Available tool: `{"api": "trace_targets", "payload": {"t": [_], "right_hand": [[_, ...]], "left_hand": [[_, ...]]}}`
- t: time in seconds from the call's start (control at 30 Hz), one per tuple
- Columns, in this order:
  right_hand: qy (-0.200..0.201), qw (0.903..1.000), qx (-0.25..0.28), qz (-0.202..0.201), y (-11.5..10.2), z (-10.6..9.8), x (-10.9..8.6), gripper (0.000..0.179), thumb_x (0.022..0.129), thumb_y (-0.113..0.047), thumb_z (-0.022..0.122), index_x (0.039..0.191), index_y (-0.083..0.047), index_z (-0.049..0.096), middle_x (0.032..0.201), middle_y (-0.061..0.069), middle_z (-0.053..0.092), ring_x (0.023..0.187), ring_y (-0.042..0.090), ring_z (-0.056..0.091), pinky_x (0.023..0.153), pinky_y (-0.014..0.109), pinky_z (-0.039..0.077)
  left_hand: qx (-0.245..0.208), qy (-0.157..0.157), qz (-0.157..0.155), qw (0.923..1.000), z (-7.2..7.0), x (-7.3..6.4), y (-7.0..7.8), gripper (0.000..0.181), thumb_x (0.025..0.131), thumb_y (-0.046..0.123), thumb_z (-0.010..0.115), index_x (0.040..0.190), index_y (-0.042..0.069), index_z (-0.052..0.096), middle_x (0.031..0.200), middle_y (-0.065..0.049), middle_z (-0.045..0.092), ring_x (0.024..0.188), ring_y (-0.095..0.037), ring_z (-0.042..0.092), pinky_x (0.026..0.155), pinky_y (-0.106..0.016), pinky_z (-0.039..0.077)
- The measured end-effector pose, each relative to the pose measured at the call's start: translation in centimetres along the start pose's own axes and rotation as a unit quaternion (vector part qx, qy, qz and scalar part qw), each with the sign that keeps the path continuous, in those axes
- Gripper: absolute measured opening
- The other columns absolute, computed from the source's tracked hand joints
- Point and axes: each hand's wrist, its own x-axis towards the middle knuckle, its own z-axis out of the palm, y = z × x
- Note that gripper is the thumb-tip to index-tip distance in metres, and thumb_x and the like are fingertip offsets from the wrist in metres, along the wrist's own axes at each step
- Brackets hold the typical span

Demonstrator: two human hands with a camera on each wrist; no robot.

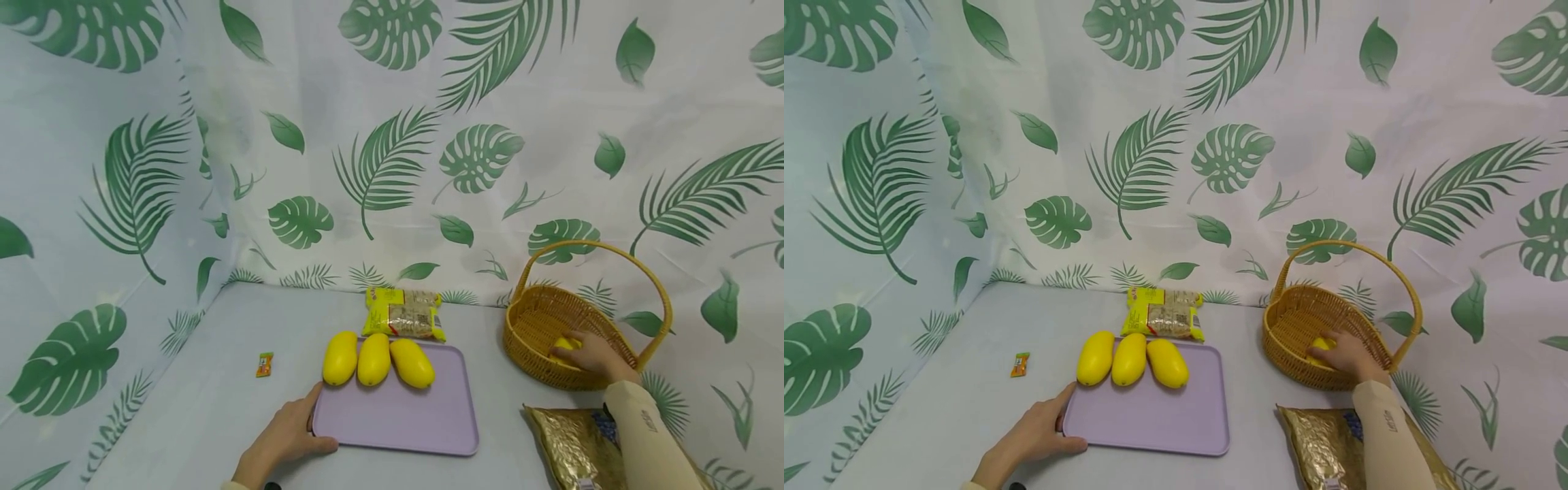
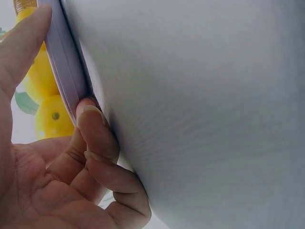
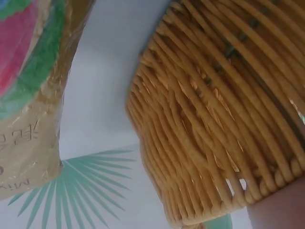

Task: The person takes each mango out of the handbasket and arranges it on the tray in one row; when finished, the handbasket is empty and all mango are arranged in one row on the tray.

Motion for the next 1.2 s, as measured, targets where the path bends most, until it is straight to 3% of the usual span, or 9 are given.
{"api": "trace_targets", "payload": {"t": [0.13, 0.53, 0.77, 1.0, 1.2], "right_hand": [[0.004, 0.9999, -0.003, 0.013, -0.1, -0.5, -0.1, 0.081, 0.098, -0.053, 0.056, 0.145, 0.011, 0.040, 0.142, 0.046, 0.041, 0.124, 0.066, 0.043, 0.093, 0.071, 0.045], [0.066, 0.9975, 0.002, -0.027, -1.8, -2.0, -0.5, 0.083, 0.097, -0.057, 0.055, 0.146, 0.008, 0.041, 0.148, 0.042, 0.036, 0.131, 0.064, 0.034, 0.103, 0.077, 0.032], [0.076, 0.9961, 0.022, -0.038, -4.5, -2.9, -1.1, 0.084, 0.097, -0.058, 0.055, 0.151, 0.004, 0.038, 0.153, 0.040, 0.031, 0.136, 0.062, 0.030, 0.104, 0.078, 0.030], [0.088, 0.9920, 0.050, -0.075, -8.4, -3.1, -1.9, 0.077, 0.097, -0.051, 0.059, 0.151, 0.001, 0.039, 0.156, 0.036, 0.030, 0.139, 0.060, 0.030, 0.106, 0.076, 0.031], [0.083, 0.9866, 0.080, -0.115, -11.7, -2.1, -2.0, 0.071, 0.098, -0.044, 0.062, 0.149, 0.000, 0.043, 0.157, 0.032, 0.030, 0.132, 0.055, 0.044, 0.100, 0.066, 0.046]], "left_hand": [[0.001, 0.001, 0.001, 1.0000, 0.0, 0.0, 0.1, 0.115, 0.067, 0.048, 0.090, 0.156, 0.004, 0.032, 0.142, -0.022, 0.059, 0.107, -0.021, 0.056, 0.109, -0.060, 0.043], [0.007, 0.006, 0.006, 0.9999, 0.0, 0.0, 0.0, 0.115, 0.067, 0.048, 0.090, 0.156, 0.003, 0.032, 0.142, -0.023, 0.058, 0.111, -0.022, 0.058, 0.109, -0.059, 0.043], [0.011, 0.008, 0.002, 0.9999, 0.0, 0.0, 0.1, 0.116, 0.067, 0.049, 0.090, 0.156, 0.003, 0.032, 0.143, -0.023, 0.057, 0.117, -0.025, 0.059, 0.109, -0.059, 0.043], [0.012, 0.008, -0.001, 0.9999, 0.2, 0.1, 0.0, 0.117, 0.067, 0.050, 0.090, 0.156, 0.003, 0.031, 0.144, -0.023, 0.056, 0.121, -0.027, 0.059, 0.109, -0.058, 0.043], [0.016, 0.007, -0.011, 0.9998, 0.2, 0.1, 0.0, 0.117, 0.067, 0.050, 0.090, 0.156, 0.003, 0.032, 0.144, -0.024, 0.056, 0.122, -0.029, 0.059, 0.110, -0.059, 0.043]]}}
